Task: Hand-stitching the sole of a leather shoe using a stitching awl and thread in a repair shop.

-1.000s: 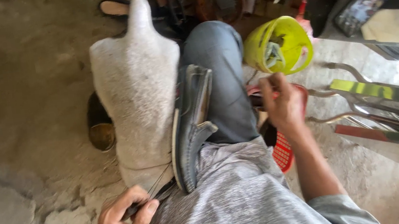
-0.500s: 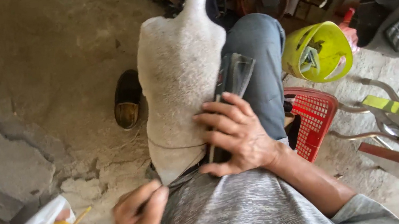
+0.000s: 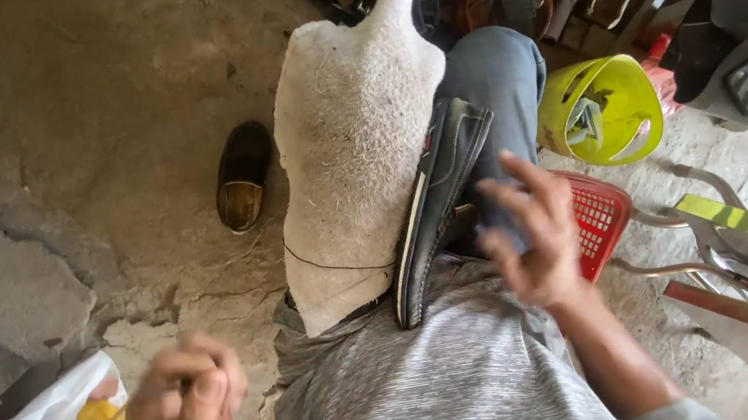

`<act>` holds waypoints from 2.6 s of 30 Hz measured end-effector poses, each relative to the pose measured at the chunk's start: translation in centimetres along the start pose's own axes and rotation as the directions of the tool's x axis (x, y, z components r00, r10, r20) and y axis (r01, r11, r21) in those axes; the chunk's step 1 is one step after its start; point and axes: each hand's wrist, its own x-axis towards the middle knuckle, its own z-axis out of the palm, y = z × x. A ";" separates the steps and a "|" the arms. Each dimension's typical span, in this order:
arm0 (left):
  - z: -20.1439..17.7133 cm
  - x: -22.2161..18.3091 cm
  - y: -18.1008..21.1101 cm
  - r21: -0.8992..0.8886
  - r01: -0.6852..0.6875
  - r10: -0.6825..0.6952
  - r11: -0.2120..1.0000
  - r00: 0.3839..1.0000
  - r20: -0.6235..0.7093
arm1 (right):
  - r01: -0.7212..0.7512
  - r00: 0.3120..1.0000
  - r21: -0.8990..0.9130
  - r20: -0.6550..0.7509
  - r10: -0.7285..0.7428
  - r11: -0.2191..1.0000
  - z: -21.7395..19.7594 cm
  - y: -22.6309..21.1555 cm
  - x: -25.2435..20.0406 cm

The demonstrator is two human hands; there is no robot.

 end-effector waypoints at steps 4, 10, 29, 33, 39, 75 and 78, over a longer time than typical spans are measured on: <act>-0.2 1.3 -1.1 -0.013 0.077 -0.077 0.997 0.997 -0.009 | -0.230 0.940 0.178 0.295 0.171 0.957 -3.1 0.4 -0.1; 0.9 3.5 0.2 -0.452 0.170 -0.147 0.875 0.985 0.086 | -0.162 0.909 0.219 0.413 0.058 0.962 -3.0 2.3 -0.9; 8.6 6.7 -0.2 0.307 0.210 -0.351 0.928 0.769 0.534 | -0.447 0.848 0.051 0.341 0.405 0.893 -6.5 2.6 5.3; 9.6 5.8 -0.7 0.341 0.208 -0.368 0.917 0.770 0.520 | -0.639 0.740 0.406 0.556 0.378 0.653 -2.5 -1.7 5.5; 10.7 4.4 -1.2 0.488 0.053 -0.277 0.871 0.875 0.398 | -0.874 0.460 0.251 0.701 0.546 0.415 0.0 -4.7 8.5; 16.3 5.8 0.7 0.480 -0.635 0.122 0.605 0.670 0.733 | -0.313 0.853 0.922 0.379 0.359 -0.228 2.7 2.8 -1.4; 17.0 5.7 0.8 0.499 -0.784 0.234 0.369 0.598 0.767 | -0.315 0.857 0.920 0.381 0.348 -0.232 2.8 2.9 -1.3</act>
